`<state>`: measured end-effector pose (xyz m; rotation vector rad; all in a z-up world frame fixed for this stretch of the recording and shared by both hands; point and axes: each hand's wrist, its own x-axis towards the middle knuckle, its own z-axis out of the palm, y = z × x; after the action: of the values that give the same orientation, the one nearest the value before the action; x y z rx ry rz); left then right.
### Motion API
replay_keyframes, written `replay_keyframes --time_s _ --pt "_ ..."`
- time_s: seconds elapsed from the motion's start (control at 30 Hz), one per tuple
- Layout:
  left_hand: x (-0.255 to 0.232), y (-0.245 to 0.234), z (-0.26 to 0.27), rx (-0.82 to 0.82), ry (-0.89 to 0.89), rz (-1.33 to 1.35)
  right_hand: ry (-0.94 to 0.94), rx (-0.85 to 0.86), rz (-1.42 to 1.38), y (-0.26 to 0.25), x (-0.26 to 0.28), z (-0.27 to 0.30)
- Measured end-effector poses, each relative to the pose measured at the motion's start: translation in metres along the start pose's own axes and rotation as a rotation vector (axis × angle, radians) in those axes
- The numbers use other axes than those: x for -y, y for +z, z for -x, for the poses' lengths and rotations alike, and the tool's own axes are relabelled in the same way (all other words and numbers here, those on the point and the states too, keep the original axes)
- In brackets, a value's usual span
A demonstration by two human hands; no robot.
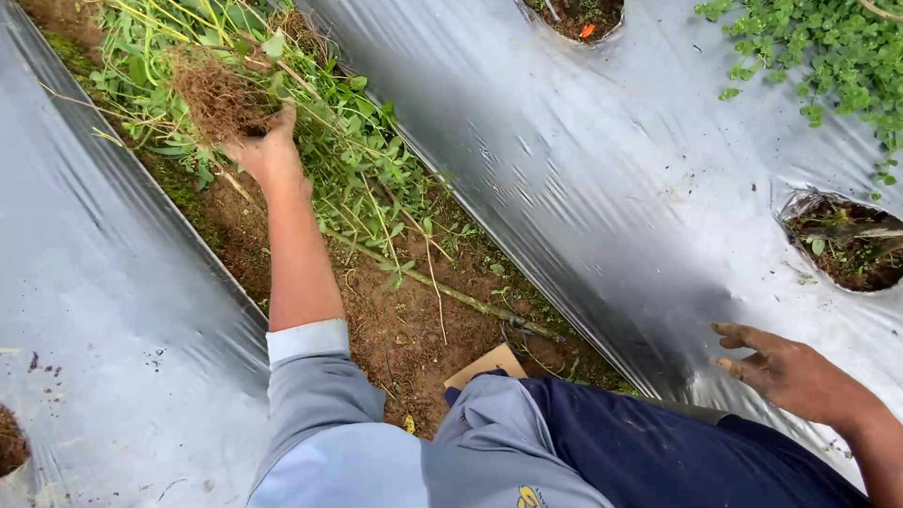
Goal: The person is kneeling in a garden and removing weeds from around plants growing through plastic mulch. They pull weeds by hand and use a hoe to loosen the soil and uproot vegetation along the edges of the mulch sheet.
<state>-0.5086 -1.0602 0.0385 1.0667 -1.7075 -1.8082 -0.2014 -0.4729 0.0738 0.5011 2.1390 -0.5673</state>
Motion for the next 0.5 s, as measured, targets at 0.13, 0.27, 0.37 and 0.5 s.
replay_keyframes --time_s 0.13,0.27,0.37,0.5 --pt "0.038 0.030 0.109 0.158 -0.200 -0.188 0.021 -0.066 -0.003 -0.001 -0.008 0.005" --pt "0.108 0.039 0.246 0.634 -0.348 -0.516 -0.010 -0.124 -0.046 0.004 -0.025 0.019" --pt "0.183 0.037 0.326 1.177 -0.267 -0.722 -0.120 -0.281 0.008 0.023 -0.060 0.029" --pt "0.146 0.049 0.421 2.136 -0.005 -0.887 -0.283 -0.694 -0.015 0.053 -0.095 0.082"
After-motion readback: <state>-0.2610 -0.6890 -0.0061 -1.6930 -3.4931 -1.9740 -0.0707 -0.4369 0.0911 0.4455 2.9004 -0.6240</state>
